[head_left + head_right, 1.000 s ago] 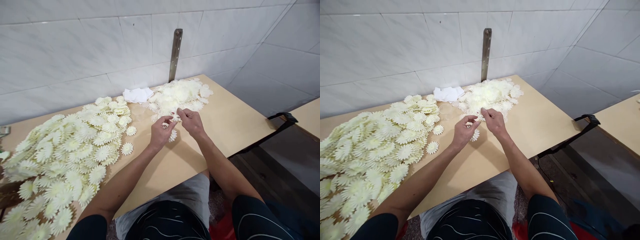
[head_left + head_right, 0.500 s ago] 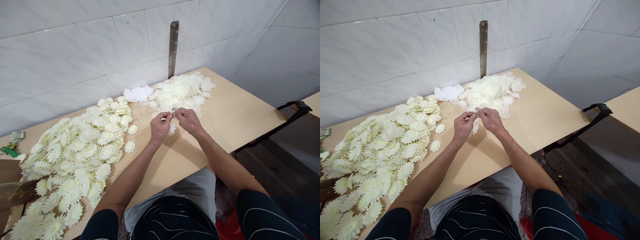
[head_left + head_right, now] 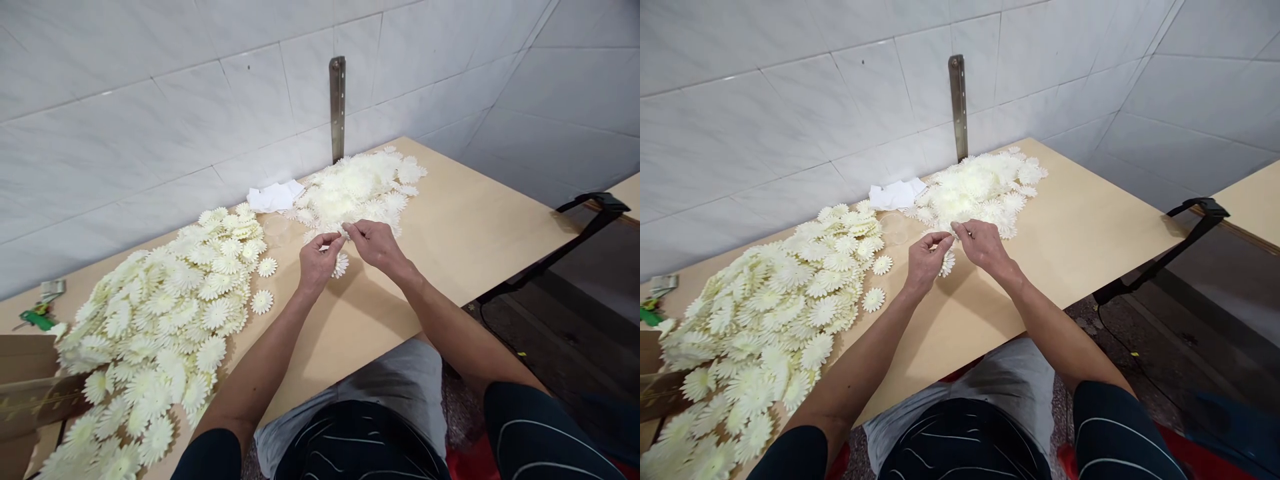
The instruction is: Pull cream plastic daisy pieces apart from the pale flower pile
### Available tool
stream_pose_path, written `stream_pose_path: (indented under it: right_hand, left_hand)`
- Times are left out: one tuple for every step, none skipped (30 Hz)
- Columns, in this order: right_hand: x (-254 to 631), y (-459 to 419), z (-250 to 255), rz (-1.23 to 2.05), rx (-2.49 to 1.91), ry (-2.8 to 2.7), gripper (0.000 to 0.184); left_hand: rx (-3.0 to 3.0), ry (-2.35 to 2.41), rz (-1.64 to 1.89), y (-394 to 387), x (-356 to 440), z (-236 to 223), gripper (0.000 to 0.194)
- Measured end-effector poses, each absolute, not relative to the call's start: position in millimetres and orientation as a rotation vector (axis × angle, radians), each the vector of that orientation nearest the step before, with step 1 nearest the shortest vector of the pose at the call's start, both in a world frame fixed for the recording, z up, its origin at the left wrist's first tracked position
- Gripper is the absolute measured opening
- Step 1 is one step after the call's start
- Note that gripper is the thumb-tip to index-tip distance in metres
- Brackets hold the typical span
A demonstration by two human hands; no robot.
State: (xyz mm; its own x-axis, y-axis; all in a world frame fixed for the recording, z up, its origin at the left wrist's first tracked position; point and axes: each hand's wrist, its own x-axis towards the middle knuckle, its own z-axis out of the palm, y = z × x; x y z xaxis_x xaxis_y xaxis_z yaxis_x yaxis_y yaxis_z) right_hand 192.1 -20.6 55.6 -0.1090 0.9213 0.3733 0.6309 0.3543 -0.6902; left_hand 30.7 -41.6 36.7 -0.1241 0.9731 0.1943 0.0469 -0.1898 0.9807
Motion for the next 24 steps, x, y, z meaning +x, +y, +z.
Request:
stream_pose_path:
  right_hand:
    - [191,-22,56,0.476,-1.35,-1.845,0.061]
    - [190,-23,56,0.495,-1.34,-1.861,0.06]
    - [189,-23,56,0.518,-1.334,-1.873,0.06]
    - [188,-24,57,0.545,-1.331,-1.877,0.06]
    - [187,-25,57,0.577,-1.328,-1.876,0.062]
    - [187,-25,58,0.61,-1.324,-1.868,0.064]
    - [187,-26,59,0.642,-1.319,-1.853,0.066]
    - [187,-26,60,0.67,-1.313,-1.835,0.067]
    - [187,-26,61,0.693,-1.307,-1.81,0.067]
    - [186,-26,61,0.71,-1.302,-1.775,0.065]
    - [186,-26,61,0.721,-1.3,-1.726,0.061]
    - [186,-26,61,0.73,-1.298,-1.67,0.056]
    - [186,-27,61,0.742,-1.294,-1.61,0.05]
    - [186,-27,60,0.759,-1.288,-1.555,0.046]
    - [187,-27,60,0.784,-1.281,-1.513,0.043]
    - [187,-28,60,0.814,-1.272,-1.486,0.042]
    - [187,-29,60,0.846,-1.262,-1.468,0.042]
    - [188,-30,61,0.881,-1.254,-1.457,0.042]
    - [188,-31,61,0.919,-1.248,-1.448,0.043]
    - [188,-32,62,0.96,-1.246,-1.44,0.043]
    - [189,-32,63,0.997,-1.246,-1.434,0.043]
    - [189,-33,63,1.023,-1.247,-1.433,0.042]
    - [189,-33,64,1.031,-1.25,-1.436,0.041]
    - [189,-33,64,1.02,-1.254,-1.443,0.039]
  left_hand:
    - [1.313,1.226,1.447,-42,31,37,0.024]
    - [1.315,1.223,1.459,-42,32,37,0.025]
    - [1.32,1.223,1.466,-42,32,37,0.026]
    - [1.327,1.224,1.47,-42,32,38,0.026]
    - [1.334,1.226,1.471,-42,32,38,0.027]
    - [1.34,1.227,1.472,-42,32,39,0.027]
    - [1.347,1.228,1.473,-41,31,39,0.028]
    - [1.352,1.23,1.475,-41,31,39,0.028]
    - [1.355,1.232,1.479,-41,31,39,0.028]
    - [1.354,1.235,1.484,-40,31,40,0.028]
    - [1.35,1.24,1.485,-39,31,40,0.029]
    - [1.342,1.247,1.482,-39,31,40,0.03]
    - [1.333,1.254,1.473,-38,31,39,0.031]
    - [1.323,1.259,1.459,-38,31,39,0.032]
    - [1.315,1.264,1.442,-38,31,39,0.034]
    - [1.308,1.264,1.425,-38,31,39,0.036]
    - [1.302,1.261,1.412,-38,31,39,0.038]
    - [1.298,1.255,1.403,-38,31,38,0.039]
    - [1.294,1.247,1.4,-38,31,38,0.039]
    - [1.29,1.241,1.399,-38,32,38,0.04]
    - [1.287,1.235,1.4,-39,32,38,0.04]
    - [1.285,1.231,1.4,-39,32,38,0.04]
    - [1.283,1.228,1.4,-40,32,37,0.04]
    - [1.283,1.228,1.398,-40,32,37,0.041]
